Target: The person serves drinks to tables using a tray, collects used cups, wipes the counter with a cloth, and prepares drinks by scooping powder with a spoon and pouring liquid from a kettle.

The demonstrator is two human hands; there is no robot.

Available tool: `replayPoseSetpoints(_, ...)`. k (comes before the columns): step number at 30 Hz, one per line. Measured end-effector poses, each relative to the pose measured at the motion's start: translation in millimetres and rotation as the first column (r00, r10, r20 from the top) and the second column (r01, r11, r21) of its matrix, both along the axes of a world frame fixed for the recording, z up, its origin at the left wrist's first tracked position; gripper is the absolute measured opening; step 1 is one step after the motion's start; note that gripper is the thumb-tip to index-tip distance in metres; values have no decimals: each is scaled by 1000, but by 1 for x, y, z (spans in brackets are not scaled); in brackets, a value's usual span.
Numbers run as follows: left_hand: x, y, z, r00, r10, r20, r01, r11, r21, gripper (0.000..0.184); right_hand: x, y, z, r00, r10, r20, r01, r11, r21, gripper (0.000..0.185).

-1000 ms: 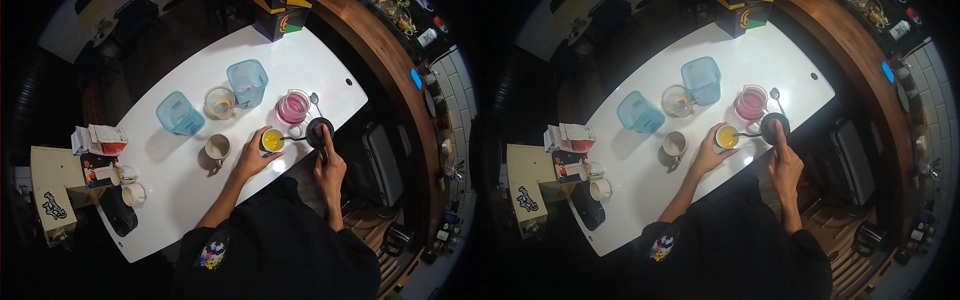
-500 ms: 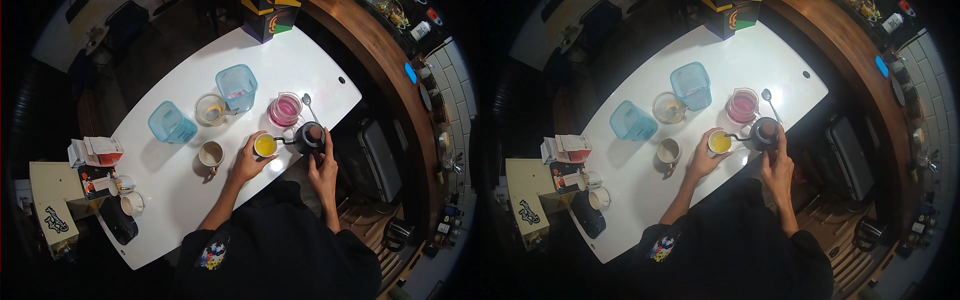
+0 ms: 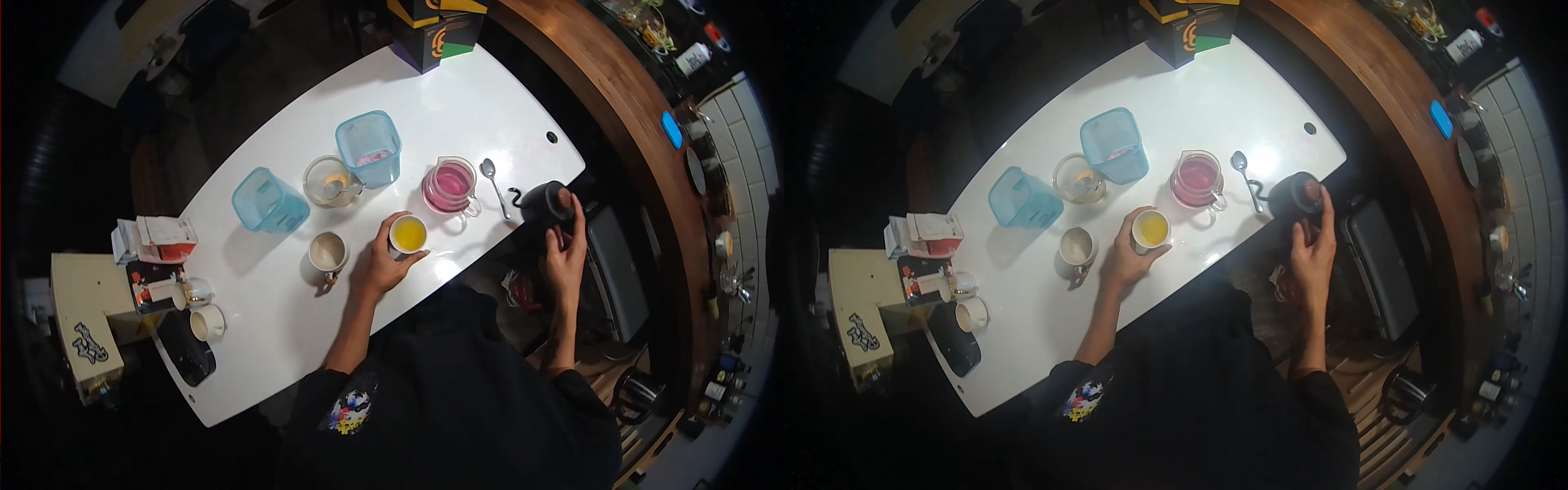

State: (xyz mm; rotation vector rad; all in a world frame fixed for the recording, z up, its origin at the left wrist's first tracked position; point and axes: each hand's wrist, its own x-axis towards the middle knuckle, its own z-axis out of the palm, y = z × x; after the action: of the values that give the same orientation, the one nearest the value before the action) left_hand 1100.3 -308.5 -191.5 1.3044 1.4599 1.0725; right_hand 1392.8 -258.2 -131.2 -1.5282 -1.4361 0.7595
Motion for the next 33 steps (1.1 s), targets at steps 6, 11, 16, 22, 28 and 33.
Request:
replayPoseSetpoints(6, 3, 4, -16, 987, 156, 31, -158, 984, 83, 68, 43, 66, -46, 982, -5, 187, -2, 999, 37, 70)
replayPoseSetpoints(11, 6, 10, -26, 969, 241, -53, -223, 947, 230, 69, 48, 100, -71, 960, 17, 280, -27, 999, 33, 71)
replayPoseSetpoints(16, 9, 9, -22, 962, 270, -50, -254, 944, 212, 70, 41, 114, -68, 962, 89, 259, -88, 996, -16, 73)
replayPoseSetpoints(22, 11, 4, -22, 959, 280, -34, -262, 930, 258, 81, 28, 126, -81, 939, 89, 332, -101, 995, 19, 72)
replayPoseSetpoints(28, 15, -4, -4, 860, 504, -78, -425, 793, 437, 51, 34, 92, -52, 938, 78, 337, -66, 997, -45, 78)
replayPoseSetpoints(33, 55, -15, 26, 921, 367, 128, -378, 767, 519, 30, 51, 19, -43, 960, -84, 269, 84, 996, 13, 68)
